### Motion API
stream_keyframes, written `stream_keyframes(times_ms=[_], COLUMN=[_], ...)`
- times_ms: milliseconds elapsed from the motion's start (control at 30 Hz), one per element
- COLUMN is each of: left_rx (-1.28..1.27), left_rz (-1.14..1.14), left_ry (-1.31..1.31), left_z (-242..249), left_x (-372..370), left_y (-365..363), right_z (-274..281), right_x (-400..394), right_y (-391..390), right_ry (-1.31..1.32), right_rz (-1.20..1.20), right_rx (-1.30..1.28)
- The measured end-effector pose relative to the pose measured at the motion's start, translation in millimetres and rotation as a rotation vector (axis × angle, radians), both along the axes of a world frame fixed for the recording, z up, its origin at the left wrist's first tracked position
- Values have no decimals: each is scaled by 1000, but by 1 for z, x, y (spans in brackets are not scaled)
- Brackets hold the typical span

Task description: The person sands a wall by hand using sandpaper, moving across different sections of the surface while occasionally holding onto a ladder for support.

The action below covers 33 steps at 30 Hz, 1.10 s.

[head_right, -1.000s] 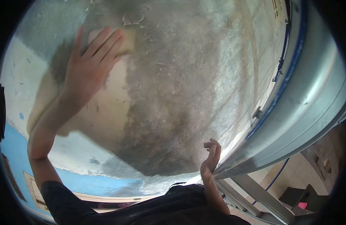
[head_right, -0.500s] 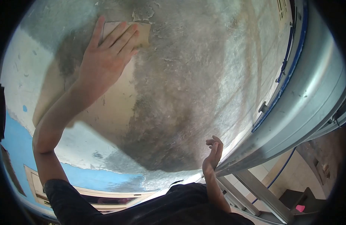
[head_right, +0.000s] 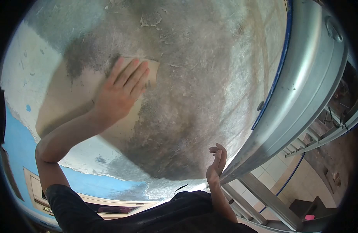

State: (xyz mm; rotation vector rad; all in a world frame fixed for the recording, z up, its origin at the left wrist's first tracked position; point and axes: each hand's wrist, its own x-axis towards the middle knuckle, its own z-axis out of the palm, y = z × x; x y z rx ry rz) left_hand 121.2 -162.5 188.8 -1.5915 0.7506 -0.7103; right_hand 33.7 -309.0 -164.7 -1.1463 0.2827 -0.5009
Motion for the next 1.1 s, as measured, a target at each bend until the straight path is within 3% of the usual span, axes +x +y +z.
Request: stream_keyframes(times_ms=[67, 167, 367, 567, 667, 800, 900, 1000, 1100], left_rx=[-106, -104, -71, -406, -601, -974, -1474, -1941, -2237], left_rz=[-55, -117, 22, -32, -37, -252, 100, 322, 246], left_ry=[110, 68, 71, 446, 764, 1084, 1435, 1486, 1354], left_z=[-8, 34, -23, -60, -88, -156, -189, -214, -237], left_x=[8, 20, -7, -36, -60, -66, -78, -82, -90], left_y=[14, 3, 4, 18, 16, 23, 23, 23, 20], right_z=[-1, -6, -9, -9, -2, 17, 49, 51, 39], right_x=[-1, -1, 1, 4, 1, 1, 1, 6, 17], right_y=[0, 1, 2, 2, 2, 7, 12, 8, 11], right_ry=[-1, -4, -3, -2, -23, -221, -404, -258, -100], right_rz=[-3, 2, 7, 81, 187, 405, 498, 650, 651], right_rx=[0, -2, -12, -51, -96, -109, -34, 69, 287])
